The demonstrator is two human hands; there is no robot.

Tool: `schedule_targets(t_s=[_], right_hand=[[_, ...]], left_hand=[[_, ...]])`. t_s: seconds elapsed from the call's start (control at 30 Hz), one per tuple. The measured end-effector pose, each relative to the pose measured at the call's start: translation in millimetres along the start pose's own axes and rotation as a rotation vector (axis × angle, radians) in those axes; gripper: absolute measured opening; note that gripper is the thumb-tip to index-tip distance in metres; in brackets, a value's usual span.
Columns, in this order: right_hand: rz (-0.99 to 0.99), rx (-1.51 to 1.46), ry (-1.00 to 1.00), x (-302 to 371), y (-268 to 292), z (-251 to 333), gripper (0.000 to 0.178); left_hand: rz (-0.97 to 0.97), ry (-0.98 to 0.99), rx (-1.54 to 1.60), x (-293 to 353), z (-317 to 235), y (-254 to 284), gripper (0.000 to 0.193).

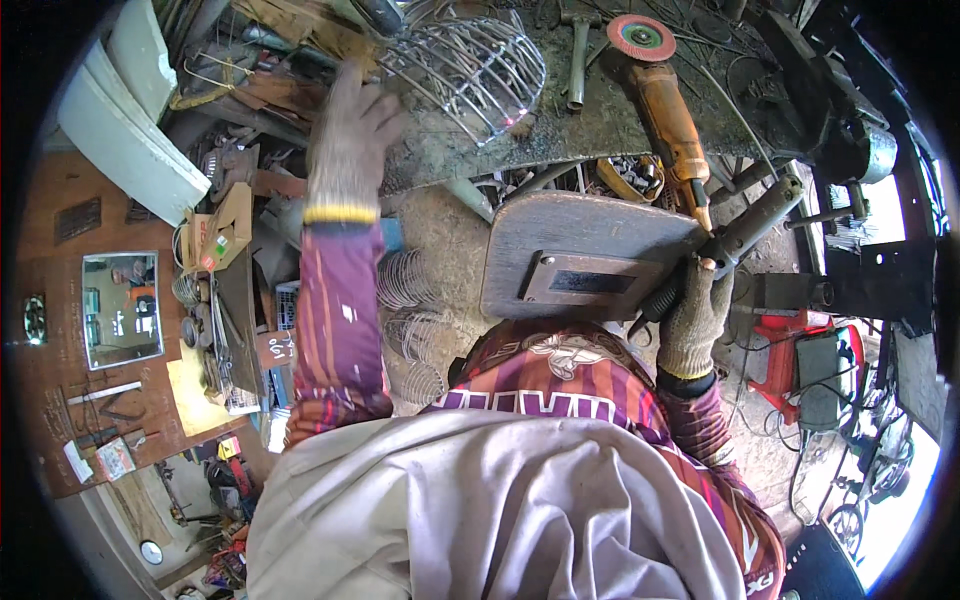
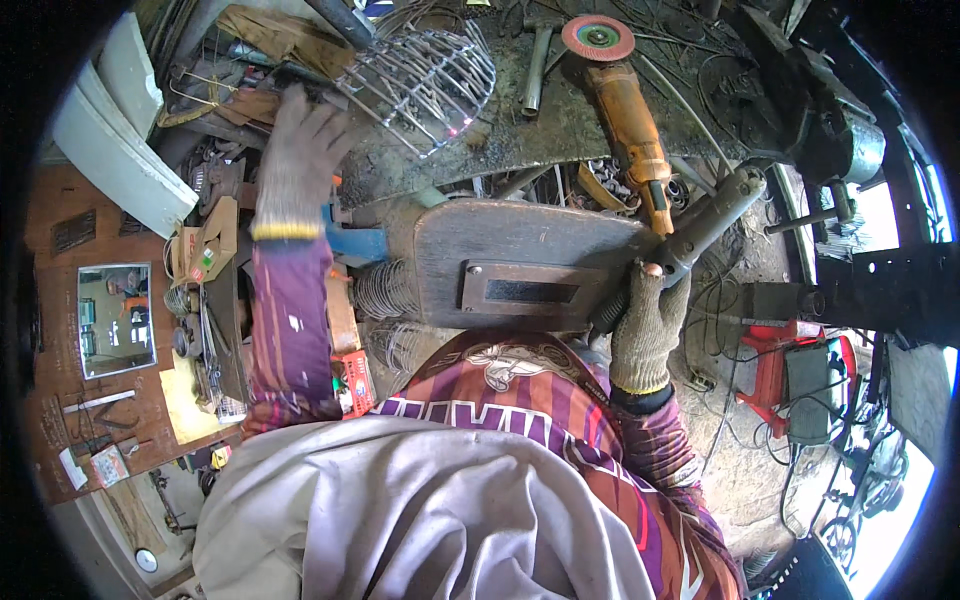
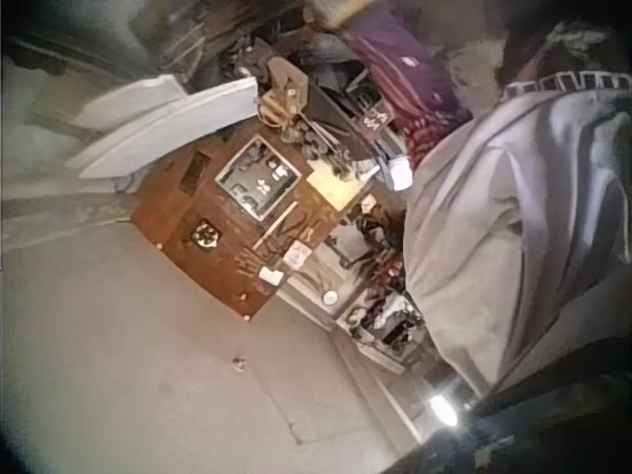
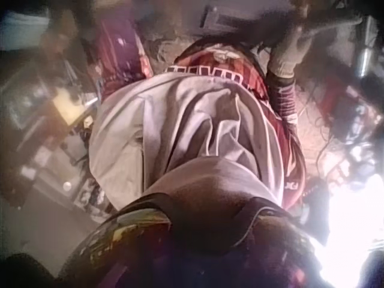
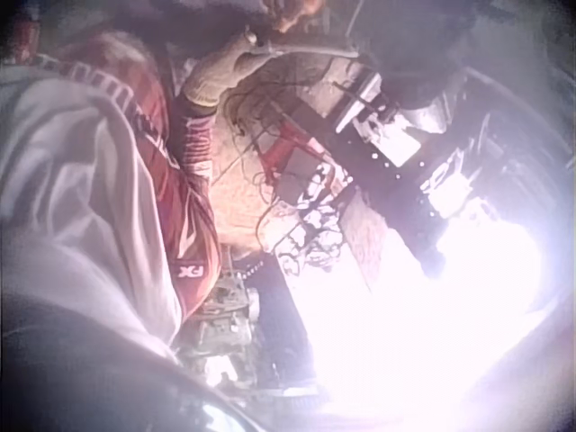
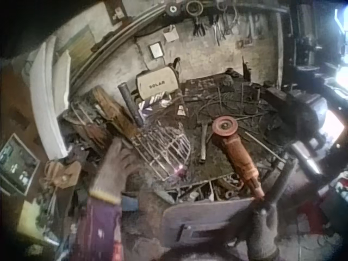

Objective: The person welds sections of a wire cage using an arc welder while holding a protective handheld shield to block the glare.

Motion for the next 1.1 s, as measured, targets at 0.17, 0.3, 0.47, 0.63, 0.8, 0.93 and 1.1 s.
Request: schedule_targets(t_s=[0.17, 0.3, 0.47, 0.63, 0.8, 0.93, 1.1], right_hand=[[-0.027, 0.112, 0.098, 16, -16, 9, 0.046], [-0.124, 0.112, 0.128, 25, -15, 1, 0.042], [-0.083, 0.094, 0.098, 29, -19, 1, 0.049], [-0.095, 0.047, 0.075, 30, -22, 1, 0.047], [-0.058, 0.059, 0.09, 27, -18, -4, 0.047], [-0.101, 0.091, 0.104, 27, -18, 1, 0.042], [-0.062, 0.043, 0.12, 28, -26, 6, 0.043]], left_hand=[[0.004, 0.381, 0.352, -45, 52, -40, 0.033], [-0.126, 0.323, 0.4, -76, 72, -20, 0.021], [-0.15, 0.324, 0.434, -87, 64, -14, 0.022], [-0.084, 0.246, 0.273, -75, 37, 19, 0.036], [-0.029, 0.302, 0.431, -51, 59, 15, 0.052], [0.052, 0.21, 0.421, -70, 95, 27, 0.057], [0.175, 0.241, 0.574, -81, 139, 35, 0.055]])
Point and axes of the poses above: each hand's wrist, its own x-axis away from the middle knuckle, its own y-axis out of the back of the hand, z = x × y, the point moved 10 cm from there along -x, towards the middle knuckle, and after that the axes turned 5 degrees about z, right-handed, at the moved point
